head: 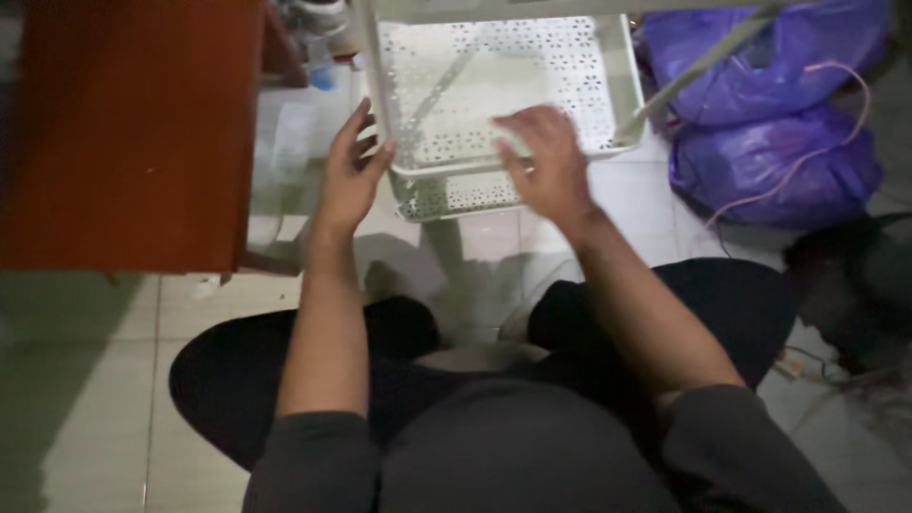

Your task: The person assembles a white plastic rolling cart by inserting vertical poles into the corner holes of perforated trays and securing them with small white caps. The person works on the floor, handling trays and poles one at a time.

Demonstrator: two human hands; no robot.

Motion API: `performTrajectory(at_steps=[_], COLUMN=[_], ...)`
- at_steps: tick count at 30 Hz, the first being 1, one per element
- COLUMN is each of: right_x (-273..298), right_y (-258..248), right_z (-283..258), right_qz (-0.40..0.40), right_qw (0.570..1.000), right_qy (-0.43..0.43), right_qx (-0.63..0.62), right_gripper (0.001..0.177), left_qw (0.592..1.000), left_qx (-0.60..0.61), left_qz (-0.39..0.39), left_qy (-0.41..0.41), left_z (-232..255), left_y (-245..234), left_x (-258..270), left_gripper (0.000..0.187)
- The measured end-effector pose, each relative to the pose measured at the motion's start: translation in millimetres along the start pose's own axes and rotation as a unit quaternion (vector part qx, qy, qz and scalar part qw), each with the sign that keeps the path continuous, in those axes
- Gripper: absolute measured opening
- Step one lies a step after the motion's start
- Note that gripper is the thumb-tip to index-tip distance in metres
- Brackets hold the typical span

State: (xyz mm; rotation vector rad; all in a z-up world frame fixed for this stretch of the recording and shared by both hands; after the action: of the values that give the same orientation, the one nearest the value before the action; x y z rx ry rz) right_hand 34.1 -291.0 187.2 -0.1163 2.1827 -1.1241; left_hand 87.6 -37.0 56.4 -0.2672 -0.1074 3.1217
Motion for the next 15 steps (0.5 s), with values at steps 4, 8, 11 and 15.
performTrajectory(at_steps=[4,8,11,15], right_x=[19,30,34,36], right_y=[-39,-23,-8,-4], right_z=[36,58,83,82], right_qz=[-0.025,-0.118,-0.150,-0.133], right_qw=[0.999,0.992,0.984,0.986], right_qy=[0.020,0.003,0.055,0.014], right_qx=[-0.034,0.053,0.080,0.096], right_gripper=[0.038,0.040,0.025,0.026], left_qw=[0.999,0.999,0.997,0.998], left_qx=[0.003,0.017,0.045,0.058], left_qz=[-0.011,-0.018,-0.038,-0.017], left_qy=[0.046,0.040,0.041,0.026], left_z=[6,-2,-4,-15], left_y=[3,0,3,1], left_x=[-2,-2,-2,-2], left_gripper=[0.048,0.045,0.046,0.047])
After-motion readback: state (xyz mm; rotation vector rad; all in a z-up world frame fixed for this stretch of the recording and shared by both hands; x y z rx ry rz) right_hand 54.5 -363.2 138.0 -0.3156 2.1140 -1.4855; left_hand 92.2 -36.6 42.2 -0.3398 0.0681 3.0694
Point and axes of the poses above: each hand's wrist, its own x-axis away from the middle knuckle, its own y-axis out of the palm, z = x × y, the point moved 10 cm from there along -x, towards the middle knuckle, and after that the axes turned 6 degrees about -x, right-handed, at the moved point
